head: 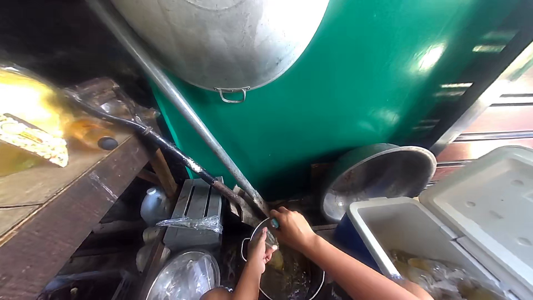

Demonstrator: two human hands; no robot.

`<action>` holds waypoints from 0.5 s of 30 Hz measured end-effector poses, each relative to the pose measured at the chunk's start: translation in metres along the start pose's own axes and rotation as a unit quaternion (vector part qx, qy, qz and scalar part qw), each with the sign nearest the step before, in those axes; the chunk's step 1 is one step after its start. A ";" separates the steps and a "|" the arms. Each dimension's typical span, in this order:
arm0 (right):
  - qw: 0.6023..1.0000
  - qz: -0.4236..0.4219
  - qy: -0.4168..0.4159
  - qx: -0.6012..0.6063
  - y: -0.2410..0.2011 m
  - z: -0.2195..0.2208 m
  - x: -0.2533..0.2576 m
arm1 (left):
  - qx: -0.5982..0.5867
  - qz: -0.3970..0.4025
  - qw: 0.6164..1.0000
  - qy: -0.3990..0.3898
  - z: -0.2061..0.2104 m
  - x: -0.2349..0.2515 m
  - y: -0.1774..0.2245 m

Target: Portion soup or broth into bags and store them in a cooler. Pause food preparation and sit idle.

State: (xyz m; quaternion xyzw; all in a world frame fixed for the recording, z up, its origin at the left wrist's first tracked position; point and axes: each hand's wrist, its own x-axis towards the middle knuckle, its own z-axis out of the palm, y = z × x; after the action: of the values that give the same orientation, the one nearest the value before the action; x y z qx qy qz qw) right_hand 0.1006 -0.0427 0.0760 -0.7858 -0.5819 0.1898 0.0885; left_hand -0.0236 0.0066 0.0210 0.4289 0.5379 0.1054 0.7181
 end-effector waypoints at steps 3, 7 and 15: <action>0.995 0.068 -0.036 0.057 0.068 0.067 0.020 | -0.007 0.021 1.000 0.010 0.002 0.062 -0.033; 0.983 0.123 -0.054 0.124 0.119 0.155 0.008 | 0.014 0.043 0.999 0.023 0.001 0.065 -0.034; 0.851 0.355 0.150 0.356 0.161 0.186 -0.016 | 0.011 0.077 0.996 0.041 -0.007 0.067 -0.035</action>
State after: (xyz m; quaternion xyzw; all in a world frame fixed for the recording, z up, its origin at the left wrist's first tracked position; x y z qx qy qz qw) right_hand 0.1641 -0.1224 -0.1489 -0.8723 -0.1359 0.2824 0.3754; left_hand -0.0140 0.0301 -0.0501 0.4723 0.5339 0.1716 0.6801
